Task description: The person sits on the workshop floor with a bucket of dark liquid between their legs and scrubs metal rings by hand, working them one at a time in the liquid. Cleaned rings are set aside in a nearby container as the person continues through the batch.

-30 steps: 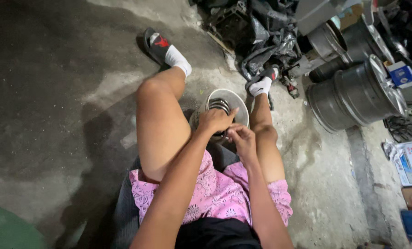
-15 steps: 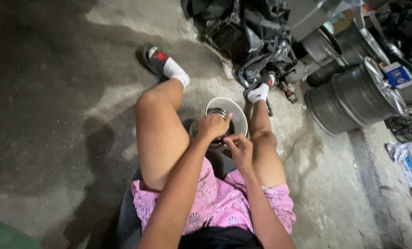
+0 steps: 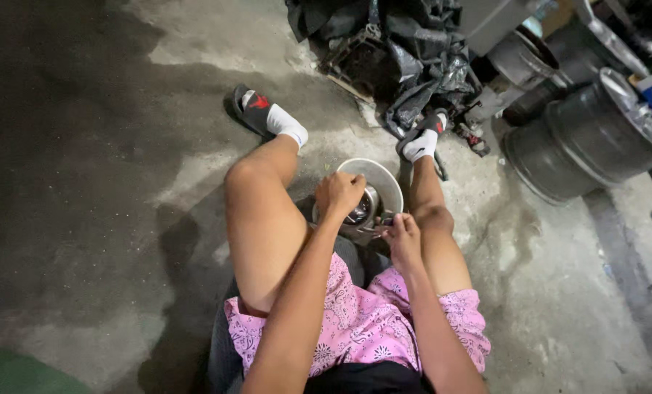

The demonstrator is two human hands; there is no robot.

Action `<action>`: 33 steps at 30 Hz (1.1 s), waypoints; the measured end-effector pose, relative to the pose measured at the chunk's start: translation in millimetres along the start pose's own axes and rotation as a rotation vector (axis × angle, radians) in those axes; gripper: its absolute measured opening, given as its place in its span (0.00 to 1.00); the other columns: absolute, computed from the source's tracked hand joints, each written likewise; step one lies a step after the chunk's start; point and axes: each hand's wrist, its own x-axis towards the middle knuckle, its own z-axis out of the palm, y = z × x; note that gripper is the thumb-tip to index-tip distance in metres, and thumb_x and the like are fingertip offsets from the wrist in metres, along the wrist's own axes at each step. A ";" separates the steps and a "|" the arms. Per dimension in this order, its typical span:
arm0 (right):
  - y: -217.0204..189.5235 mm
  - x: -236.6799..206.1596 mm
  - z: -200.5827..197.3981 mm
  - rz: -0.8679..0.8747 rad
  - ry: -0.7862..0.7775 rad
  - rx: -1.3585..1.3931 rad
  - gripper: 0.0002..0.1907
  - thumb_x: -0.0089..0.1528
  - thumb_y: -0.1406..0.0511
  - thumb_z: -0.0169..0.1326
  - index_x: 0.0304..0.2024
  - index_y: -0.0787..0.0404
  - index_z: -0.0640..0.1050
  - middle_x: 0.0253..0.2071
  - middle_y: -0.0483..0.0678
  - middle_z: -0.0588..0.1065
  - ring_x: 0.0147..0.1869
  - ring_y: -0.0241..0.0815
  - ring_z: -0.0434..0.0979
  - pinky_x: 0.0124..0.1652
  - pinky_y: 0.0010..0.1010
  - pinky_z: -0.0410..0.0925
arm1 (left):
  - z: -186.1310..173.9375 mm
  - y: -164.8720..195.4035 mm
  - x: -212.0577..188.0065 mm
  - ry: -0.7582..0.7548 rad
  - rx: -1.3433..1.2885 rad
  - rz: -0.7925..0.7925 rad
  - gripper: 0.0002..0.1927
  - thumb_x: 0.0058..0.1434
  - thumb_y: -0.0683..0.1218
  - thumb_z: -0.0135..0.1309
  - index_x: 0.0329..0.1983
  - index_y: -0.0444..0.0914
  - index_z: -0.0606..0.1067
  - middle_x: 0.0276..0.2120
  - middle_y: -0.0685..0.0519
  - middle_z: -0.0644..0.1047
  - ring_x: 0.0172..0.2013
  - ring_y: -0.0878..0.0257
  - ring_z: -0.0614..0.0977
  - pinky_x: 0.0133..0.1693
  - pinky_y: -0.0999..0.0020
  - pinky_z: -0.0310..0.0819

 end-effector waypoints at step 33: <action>-3.1 1.5 18.2 0.000 -0.058 0.170 0.06 0.72 0.60 0.45 0.45 0.54 0.69 0.49 0.42 0.76 0.48 0.38 0.76 0.50 0.44 0.71 | 11.1 2.7 -6.3 0.151 -0.168 -0.086 0.19 0.52 0.60 0.54 0.32 0.44 0.85 0.29 0.40 0.81 0.35 0.40 0.83 0.38 0.47 0.77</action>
